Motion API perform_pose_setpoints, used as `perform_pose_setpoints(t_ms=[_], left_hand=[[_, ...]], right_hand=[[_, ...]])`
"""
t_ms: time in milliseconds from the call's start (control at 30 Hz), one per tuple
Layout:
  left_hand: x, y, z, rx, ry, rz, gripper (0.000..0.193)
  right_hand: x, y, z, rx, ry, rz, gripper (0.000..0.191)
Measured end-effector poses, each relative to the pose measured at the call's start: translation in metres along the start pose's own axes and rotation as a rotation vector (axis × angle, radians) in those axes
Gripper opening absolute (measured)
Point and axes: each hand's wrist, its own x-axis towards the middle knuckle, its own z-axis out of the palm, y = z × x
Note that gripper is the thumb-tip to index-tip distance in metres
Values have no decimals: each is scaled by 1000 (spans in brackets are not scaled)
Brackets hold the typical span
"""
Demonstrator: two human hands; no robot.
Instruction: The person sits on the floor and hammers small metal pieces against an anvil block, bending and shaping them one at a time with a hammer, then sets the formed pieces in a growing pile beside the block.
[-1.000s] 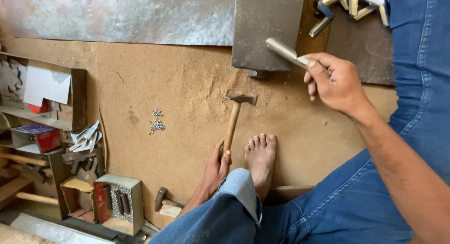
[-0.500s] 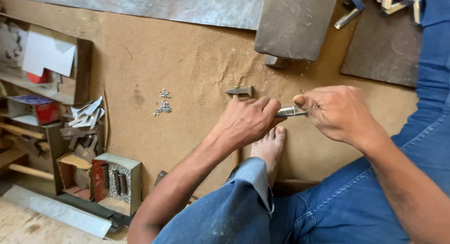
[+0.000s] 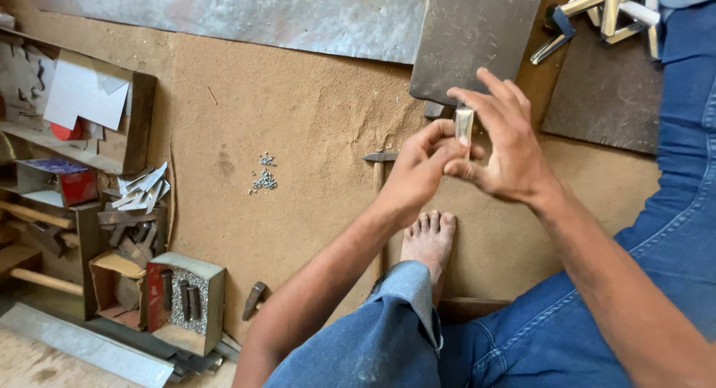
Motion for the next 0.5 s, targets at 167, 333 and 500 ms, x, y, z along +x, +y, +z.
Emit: perform_pose_setpoints(t_ms=[167,333,500], left_hand=[[26,1,-9,-222,-6,-104,25],[33,-15,-14,-193,-6,-65,31],[6,-46,-49,626,270,244,36]], right_hand=[[17,29,7,-65,-35,-22,95],[9,43,18,29,19,16,80],[14,42,29,6,85,63,61]])
